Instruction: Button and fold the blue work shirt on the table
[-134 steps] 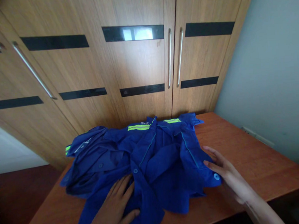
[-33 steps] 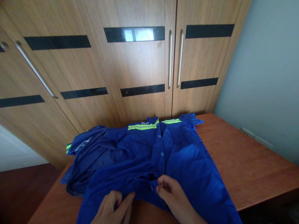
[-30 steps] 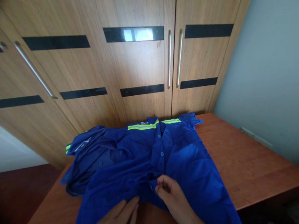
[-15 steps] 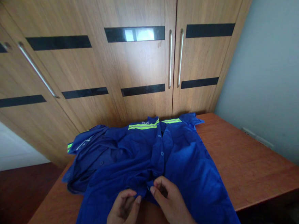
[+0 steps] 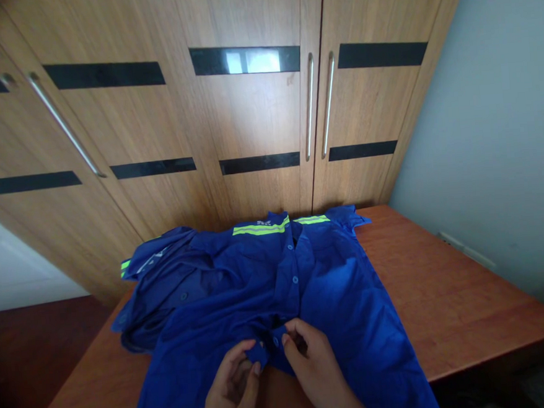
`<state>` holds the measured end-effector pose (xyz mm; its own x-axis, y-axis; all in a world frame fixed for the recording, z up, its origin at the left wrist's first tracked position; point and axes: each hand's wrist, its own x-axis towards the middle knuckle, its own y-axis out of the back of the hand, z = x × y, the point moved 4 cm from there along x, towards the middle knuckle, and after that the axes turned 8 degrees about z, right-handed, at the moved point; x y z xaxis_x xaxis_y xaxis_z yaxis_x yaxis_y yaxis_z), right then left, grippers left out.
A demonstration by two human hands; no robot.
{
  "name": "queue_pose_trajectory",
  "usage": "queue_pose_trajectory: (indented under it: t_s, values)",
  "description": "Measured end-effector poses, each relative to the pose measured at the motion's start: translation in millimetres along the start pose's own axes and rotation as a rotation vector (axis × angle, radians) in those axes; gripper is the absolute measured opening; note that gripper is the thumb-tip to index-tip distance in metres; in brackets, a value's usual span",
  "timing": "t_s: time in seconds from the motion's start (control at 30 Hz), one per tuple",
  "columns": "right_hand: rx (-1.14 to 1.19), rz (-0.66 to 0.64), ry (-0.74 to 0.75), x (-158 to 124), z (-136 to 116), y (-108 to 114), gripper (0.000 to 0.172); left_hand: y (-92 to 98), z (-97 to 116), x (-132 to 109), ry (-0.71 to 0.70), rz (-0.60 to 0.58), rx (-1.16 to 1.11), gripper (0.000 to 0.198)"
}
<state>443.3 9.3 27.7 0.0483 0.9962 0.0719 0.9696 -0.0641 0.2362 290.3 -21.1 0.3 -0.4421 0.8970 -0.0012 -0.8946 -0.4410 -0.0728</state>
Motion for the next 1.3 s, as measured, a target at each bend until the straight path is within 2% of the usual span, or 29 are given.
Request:
queue_pose_trajectory:
  t_s: [0.17,0.33,0.6,0.93,1.2,1.3]
  values:
    - [0.166,-0.039,-0.068,0,0,-3,0.033,-5.5,-8,-2,-0.008,-0.064,0.013,0.037]
    - [0.182,-0.093,-0.098,0,3,-5,0.031,-11.9,-13,-4,-0.004,-0.094,-0.026,0.037]
    - [0.026,-0.028,0.003,-1,2,-2,0.027,-12.5,-17,-2,0.006,-0.139,-0.022,0.041]
    - [-0.078,-0.020,0.016,-3,4,-1,0.021,-11.5,-15,-3,0.042,-0.166,-0.044,0.041]
    - [-0.322,0.117,0.185,-6,-2,-1,0.018,-15.1,-7,-7,-0.037,-0.228,-0.055,0.030]
    - [-0.354,0.136,0.204,-6,-3,1,0.018,-11.9,-3,-7,-0.033,-0.243,-0.063,0.029]
